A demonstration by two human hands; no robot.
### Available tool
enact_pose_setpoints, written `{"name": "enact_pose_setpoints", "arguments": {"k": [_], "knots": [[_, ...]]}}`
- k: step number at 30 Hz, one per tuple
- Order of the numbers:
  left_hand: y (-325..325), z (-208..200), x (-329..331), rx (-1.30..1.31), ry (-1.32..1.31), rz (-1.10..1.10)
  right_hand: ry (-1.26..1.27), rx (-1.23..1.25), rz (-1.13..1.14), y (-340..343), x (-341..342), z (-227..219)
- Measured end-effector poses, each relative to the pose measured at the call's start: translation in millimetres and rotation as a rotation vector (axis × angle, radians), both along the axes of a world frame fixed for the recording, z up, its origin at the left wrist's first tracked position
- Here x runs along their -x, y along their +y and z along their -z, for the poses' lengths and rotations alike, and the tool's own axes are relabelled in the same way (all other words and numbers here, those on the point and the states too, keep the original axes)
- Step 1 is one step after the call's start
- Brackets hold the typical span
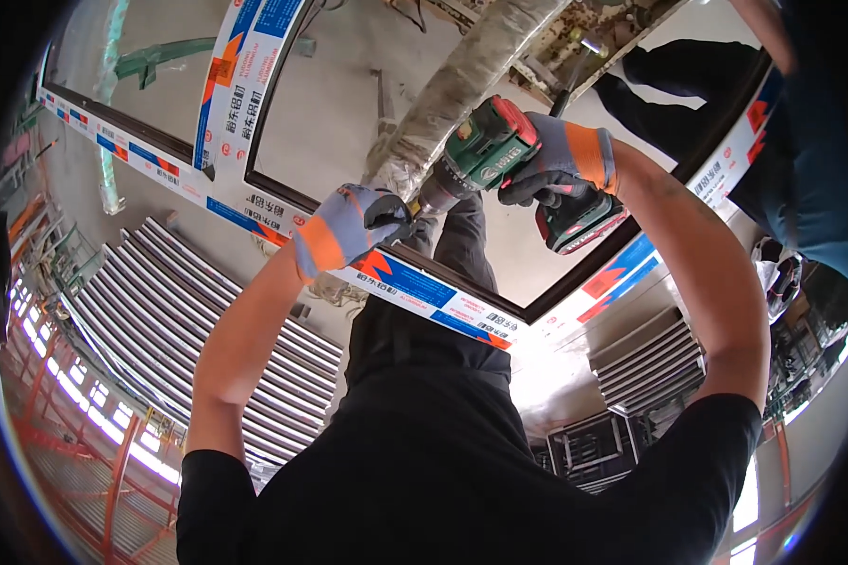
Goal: Assembling large metal window frames by applying sealant, positioning components, and using a power drill to fasten them.
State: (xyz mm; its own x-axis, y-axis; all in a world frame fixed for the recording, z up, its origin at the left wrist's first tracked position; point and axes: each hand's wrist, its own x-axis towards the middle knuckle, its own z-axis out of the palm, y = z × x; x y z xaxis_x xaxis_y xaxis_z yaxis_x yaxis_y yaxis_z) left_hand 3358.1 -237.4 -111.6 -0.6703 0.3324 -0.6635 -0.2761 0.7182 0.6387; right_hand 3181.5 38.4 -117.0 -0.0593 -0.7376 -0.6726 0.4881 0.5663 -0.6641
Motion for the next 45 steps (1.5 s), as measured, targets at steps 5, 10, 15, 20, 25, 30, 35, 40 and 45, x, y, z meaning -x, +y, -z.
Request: {"name": "enact_pose_setpoints", "arguments": {"k": [5, 10, 15, 20, 25, 30, 35, 40, 45], "knots": [[-3, -8, 11, 0.018, -0.096, 0.151, -0.108, 0.031, -0.06, -9, 3, 25], [-7, 4, -5, 0.007, 0.025, 0.196, -0.178, -0.097, -0.107, -23, 4, 13], [-5, -6, 3, 0.032, -0.006, 0.315, -0.197, -0.133, -0.168, -31, 6, 6], [-6, -4, -1, 0.031, 0.032, 0.341, -0.186, -0.03, -0.139, -24, -4, 25], [-8, -15, 3, 0.057, -0.089, 0.381, -0.078, 0.041, -0.174, -22, -8, 30], [-35, -25, -14, 0.437, 0.588, 0.223, -0.056, 0.038, -0.204, -25, 1, 28], [-31, -18, -25, 0.481, 0.556, 0.048, 0.007, 0.065, -0.293, -27, 4, 26], [-32, -10, -18, 0.489, 0.577, 0.065, 0.37, 0.483, -0.393, -17, -3, 45], [-37, -13, -21, 0.457, 0.605, 0.044, 0.525, 0.682, -0.399, -15, -12, 60]]}}
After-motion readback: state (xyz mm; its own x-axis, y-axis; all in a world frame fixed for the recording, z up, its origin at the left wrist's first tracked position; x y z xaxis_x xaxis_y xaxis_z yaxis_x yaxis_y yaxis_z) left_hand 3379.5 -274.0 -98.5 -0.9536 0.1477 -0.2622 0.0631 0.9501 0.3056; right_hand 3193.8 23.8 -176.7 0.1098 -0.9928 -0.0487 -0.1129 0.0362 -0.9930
